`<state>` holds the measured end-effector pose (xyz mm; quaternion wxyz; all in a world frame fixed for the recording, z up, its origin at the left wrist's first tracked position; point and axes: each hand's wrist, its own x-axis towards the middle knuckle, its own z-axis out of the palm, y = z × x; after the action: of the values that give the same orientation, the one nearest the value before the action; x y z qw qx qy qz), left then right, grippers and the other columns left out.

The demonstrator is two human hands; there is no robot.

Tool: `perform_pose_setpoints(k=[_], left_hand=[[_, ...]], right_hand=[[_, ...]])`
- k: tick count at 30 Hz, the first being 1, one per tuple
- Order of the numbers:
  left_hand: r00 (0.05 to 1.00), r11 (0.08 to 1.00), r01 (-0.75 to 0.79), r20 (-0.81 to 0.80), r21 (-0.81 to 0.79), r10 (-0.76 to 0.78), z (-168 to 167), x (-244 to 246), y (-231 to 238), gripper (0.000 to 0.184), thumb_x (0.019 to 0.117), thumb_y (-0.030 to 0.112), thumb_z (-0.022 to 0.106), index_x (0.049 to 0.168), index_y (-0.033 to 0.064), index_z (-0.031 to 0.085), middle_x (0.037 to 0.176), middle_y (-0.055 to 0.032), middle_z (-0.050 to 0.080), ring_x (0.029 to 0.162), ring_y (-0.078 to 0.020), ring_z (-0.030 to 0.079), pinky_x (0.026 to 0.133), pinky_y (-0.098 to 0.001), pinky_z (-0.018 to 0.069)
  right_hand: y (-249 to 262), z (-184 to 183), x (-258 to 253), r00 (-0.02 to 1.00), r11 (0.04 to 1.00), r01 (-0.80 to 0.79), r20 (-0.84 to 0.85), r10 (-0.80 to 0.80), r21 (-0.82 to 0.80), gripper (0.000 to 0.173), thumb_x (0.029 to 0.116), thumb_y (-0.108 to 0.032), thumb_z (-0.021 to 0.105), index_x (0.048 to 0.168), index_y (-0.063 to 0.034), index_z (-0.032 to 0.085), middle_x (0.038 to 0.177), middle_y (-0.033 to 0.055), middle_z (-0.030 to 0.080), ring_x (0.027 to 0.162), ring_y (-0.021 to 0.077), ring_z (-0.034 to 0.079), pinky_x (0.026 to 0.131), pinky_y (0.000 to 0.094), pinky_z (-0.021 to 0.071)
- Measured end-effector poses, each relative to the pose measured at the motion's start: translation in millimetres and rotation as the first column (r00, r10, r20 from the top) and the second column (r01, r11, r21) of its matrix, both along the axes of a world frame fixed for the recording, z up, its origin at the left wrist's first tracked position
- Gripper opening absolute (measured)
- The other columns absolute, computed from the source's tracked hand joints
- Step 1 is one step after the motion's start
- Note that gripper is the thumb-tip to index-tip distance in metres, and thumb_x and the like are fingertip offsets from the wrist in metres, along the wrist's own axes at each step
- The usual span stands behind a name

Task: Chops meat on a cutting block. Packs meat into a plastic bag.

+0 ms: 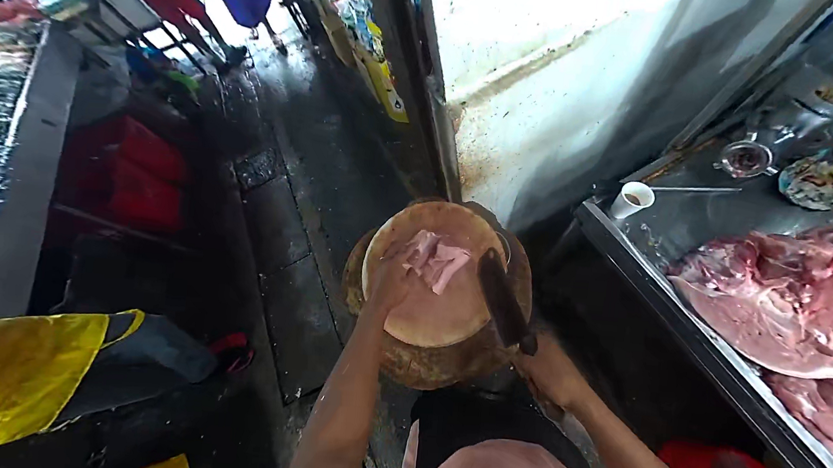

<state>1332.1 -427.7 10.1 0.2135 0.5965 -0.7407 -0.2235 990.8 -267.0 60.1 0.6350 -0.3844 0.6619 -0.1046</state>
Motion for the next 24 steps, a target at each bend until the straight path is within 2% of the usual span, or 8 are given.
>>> perform_pose_setpoints(k=[5, 9, 11, 13, 15, 17, 21, 24], left_hand=[[0.97, 0.961, -0.238, 0.082, 0.138, 0.228, -23, 73, -6, 0.056, 0.0972, 0.024, 0.065, 0.15, 0.0107, 0.052, 0.151, -0.0183, 0.053, 0.138, -0.0356, 0.052, 0.113, -0.0564, 0.0444], [0.978, 0.941, -0.204, 0.015, 0.271, 0.208, -10, 88, -31, 0.054, 0.0981, 0.031, 0.066, 0.146, 0.0084, 0.056, 0.145, -0.0189, 0.058, 0.135, -0.034, 0.056, 0.113, -0.0548, 0.0453], [0.997, 0.973, -0.067, -0.024, 0.223, 0.074, 14, 69, -47, 0.052, 0.0965, 0.028, 0.066, 0.144, 0.0081, 0.057, 0.144, -0.0193, 0.058, 0.135, -0.0344, 0.055, 0.113, -0.055, 0.0449], [0.984, 0.96, 0.178, -0.065, 0.216, -0.168, 30, 38, -65, 0.057, 0.0946, 0.028, 0.071, 0.146, 0.0112, 0.056, 0.14, -0.0156, 0.062, 0.13, -0.0306, 0.059, 0.11, -0.0527, 0.0485], [0.91, 0.88, 0.41, -0.04, 0.24, -0.413, 30, 1, -72, 0.065, 0.0905, 0.029, 0.075, 0.15, 0.0162, 0.053, 0.139, -0.0129, 0.063, 0.126, -0.0302, 0.062, 0.105, -0.055, 0.0515], [0.807, 0.798, 0.544, 0.099, 0.26, -0.583, 25, -29, -80, 0.061, 0.0922, 0.033, 0.072, 0.15, 0.0228, 0.053, 0.147, -0.0136, 0.054, 0.129, -0.0348, 0.057, 0.105, -0.0601, 0.0487], [0.708, 0.74, 0.617, 0.222, 0.266, -0.67, 33, -48, -100, 0.036, 0.0954, 0.031, 0.068, 0.129, 0.0186, 0.068, 0.135, -0.0111, 0.062, 0.116, -0.0346, 0.065, 0.091, -0.0599, 0.0556], [0.785, 0.772, 0.559, 0.109, 0.302, -0.61, 37, -42, -127, 0.039, 0.0914, 0.038, 0.072, 0.124, 0.0152, 0.07, 0.12, -0.012, 0.071, 0.112, -0.0331, 0.068, 0.093, -0.0613, 0.0549]], right_hand=[[19, -8, 44, 0.984, 0.998, 0.047, -0.176, -0.039, 0.043, 0.039, 0.0993, -0.033, 0.066, 0.127, -0.0093, 0.053, 0.074, 0.01, 0.065, 0.052, 0.0225, 0.064, 0.052, 0.0414, 0.0588], [23, -9, 95, 0.915, 0.987, 0.159, -0.379, -0.136, 0.03, 0.043, 0.0971, -0.035, 0.066, 0.131, -0.0097, 0.055, 0.085, 0.0127, 0.068, 0.064, 0.0269, 0.068, 0.062, 0.0498, 0.0602], [25, -10, 116, 0.881, 0.977, 0.211, -0.432, -0.192, -0.004, 0.044, 0.0972, -0.034, 0.067, 0.131, -0.0086, 0.056, 0.088, 0.0144, 0.069, 0.069, 0.0295, 0.069, 0.067, 0.0538, 0.0603], [28, -13, 133, 0.856, 0.965, 0.259, -0.45, -0.254, -0.051, 0.041, 0.0978, -0.033, 0.066, 0.128, -0.0073, 0.056, 0.087, 0.0141, 0.067, 0.072, 0.0298, 0.068, 0.069, 0.0546, 0.0588], [31, -12, 146, 0.835, 0.953, 0.292, -0.464, -0.296, -0.082, 0.038, 0.0978, -0.032, 0.064, 0.125, -0.0067, 0.056, 0.084, 0.0129, 0.066, 0.069, 0.0287, 0.067, 0.066, 0.0531, 0.0586], [26, -8, 157, 0.814, 0.949, 0.304, -0.494, -0.306, -0.087, 0.036, 0.0983, -0.032, 0.063, 0.124, -0.0069, 0.056, 0.084, 0.0129, 0.066, 0.07, 0.029, 0.067, 0.066, 0.0532, 0.0584], [23, -1, 170, 0.769, 0.948, 0.3, -0.562, -0.305, -0.103, 0.036, 0.0976, -0.03, 0.064, 0.125, -0.007, 0.058, 0.087, 0.0136, 0.067, 0.077, 0.0303, 0.068, 0.071, 0.0551, 0.0577], [19, -1, 166, 0.77, 0.947, 0.304, -0.557, -0.31, -0.106, 0.035, 0.0968, -0.03, 0.065, 0.124, -0.0083, 0.058, 0.087, 0.0136, 0.067, 0.076, 0.0305, 0.068, 0.071, 0.0551, 0.0575]])
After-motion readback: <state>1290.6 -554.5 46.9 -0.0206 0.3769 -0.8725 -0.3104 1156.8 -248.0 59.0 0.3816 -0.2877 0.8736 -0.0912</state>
